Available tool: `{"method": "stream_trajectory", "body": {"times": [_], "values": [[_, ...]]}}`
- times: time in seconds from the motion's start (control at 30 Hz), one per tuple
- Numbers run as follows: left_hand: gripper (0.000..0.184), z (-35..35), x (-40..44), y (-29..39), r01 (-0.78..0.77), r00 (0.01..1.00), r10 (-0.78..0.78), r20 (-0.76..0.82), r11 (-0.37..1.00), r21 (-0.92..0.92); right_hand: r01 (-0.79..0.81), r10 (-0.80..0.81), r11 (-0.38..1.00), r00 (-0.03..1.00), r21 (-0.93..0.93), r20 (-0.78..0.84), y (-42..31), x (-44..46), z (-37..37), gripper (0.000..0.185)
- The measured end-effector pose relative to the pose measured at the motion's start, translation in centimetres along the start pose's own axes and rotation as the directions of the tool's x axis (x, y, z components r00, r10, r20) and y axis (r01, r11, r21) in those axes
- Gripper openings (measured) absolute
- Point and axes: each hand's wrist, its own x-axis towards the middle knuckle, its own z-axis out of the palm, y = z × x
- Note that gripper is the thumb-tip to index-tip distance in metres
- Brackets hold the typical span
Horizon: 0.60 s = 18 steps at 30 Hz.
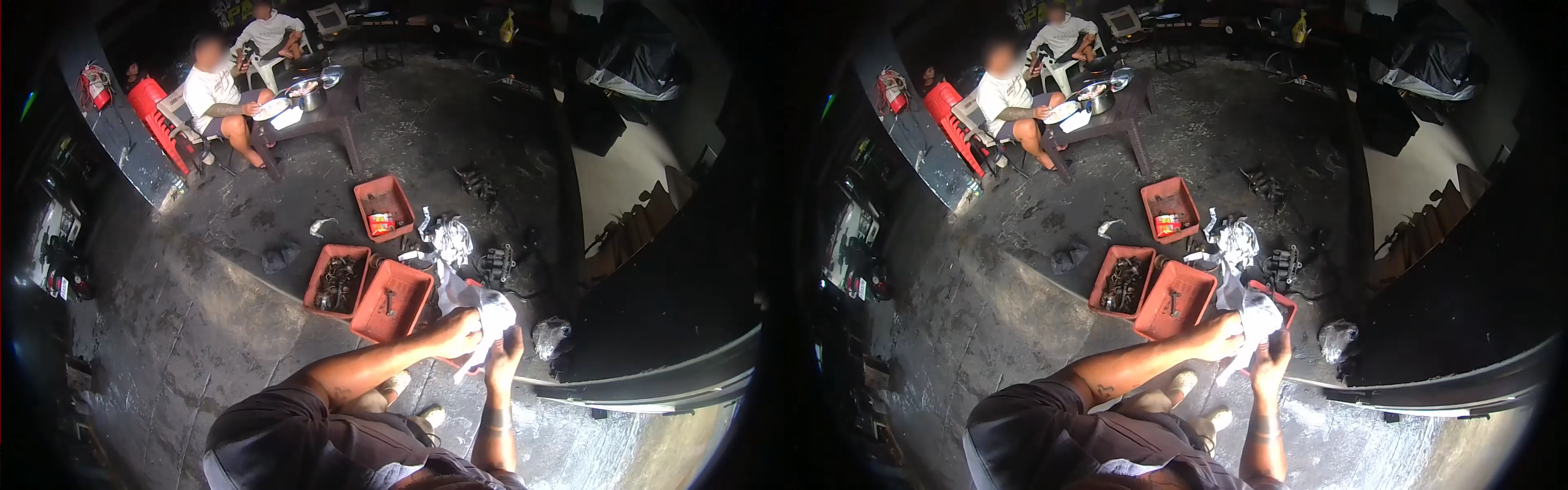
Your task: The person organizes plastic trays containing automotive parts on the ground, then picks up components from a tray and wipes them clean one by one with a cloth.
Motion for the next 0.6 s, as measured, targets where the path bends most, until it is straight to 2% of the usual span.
{"method": "stream_trajectory", "body": {"times": [0.03,0.07,0.1,0.13,0.17,0.2,0.23,0.27,0.33,0.37,0.4,0.47,0.53,0.6], "values": [[0.037,0.1,-0.2,0.3,-0.029,0.998,0.027,0.057,0.999,0.04,-0.019,0.023,0.999,0.997,0.048,-0.072,-0.6,-0.2,0.0,0.021],[0.038,0.0,-0.4,1.1,-0.059,0.993,0.05,0.11,0.995,0.078,-0.044,0.043,0.999,0.998,-0.021,-0.054,-1.4,-0.5,-0.6,0.025],[0.04,-0.3,-0.3,1.9,-0.063,0.983,0.048,0.176,0.995,0.081,-0.032,0.033,0.997,0.999,-0.069,0.01,-2.6,-0.7,-1.1,0.028],[0.04,-0.5,-0.3,3.0,-0.06,0.987,0.046,0.153,0.994,0.088,-0.013,0.023,0.993,0.996,-0.115,0.084,-3.6,-0.7,-1.5,0.031],[0.04,-0.9,-0.5,4.6,-0.055,0.968,0.037,0.247,0.996,0.069,0.025,-0.011,0.995,0.99,-0.093,0.143,-3.9,-0.9,-2.2,0.035],[0.041,-1.3,-0.7,5.5,-0.047,0.943,0.028,0.331,0.998,0.052,-0.067,0.062,0.998,0.971,0.015,0.229,-3.9,-0.8,-3.0,0.038],[0.042,-1.2,-0.7,5.5,-0.054,0.916,-0.035,0.401,0.977,0.207,-0.104,0.101,0.995,0.966,0.002,0.236,-4.1,-1.0,-3.4,0.04],[0.042,-1.0,-1.3,6.1,-0.043,0.93,-0.04,0.364,0.975,0.217,-0.141,0.14,0.99,0.961,-0.012,0.238,-4.4,-1.2,-3.6,0.042],[0.042,0.0,-2.2,7.4,-0.171,0.984,0.147,0.1,0.936,0.307,-0.095,0.084,0.995,0.967,0.033,0.242,-4.3,-1.3,-3.9,0.038],[0.043,0.1,-1.5,7.3,-0.313,0.949,0.313,-0.019,0.949,0.025,-0.154,0.1,0.964,0.964,0.215,0.245,-4.6,-1.3,-4.4,0.034],[0.046,0.2,-1.8,7.2,-0.08,0.991,0.076,-0.113,0.996,-0.03,-0.209,0.118,0.897,0.962,0.39,0.245,-4.8,-1.4,-4.6,0.03],[0.039,0.3,-1.7,7.4,-0.21,0.909,0.077,-0.409,0.934,-0.289,-0.287,0.11,0.826,0.926,0.485,0.361,-5.7,-1.6,-5.2,0.025],[0.034,0.8,-1.9,6.0,-0.147,0.923,0.047,-0.381,0.96,-0.237,-0.34,0.091,0.759,0.9,0.555,0.426,-6.6,-2.0,-5.1,0.021],[0.034,2.4,-2.5,8.7,-0.14,0.973,0.071,-0.22,0.938,-0.317,-0.42,0.134,0.786,0.831,0.453,0.539,-6.9,-2.2,-5.0,0.024]]}}
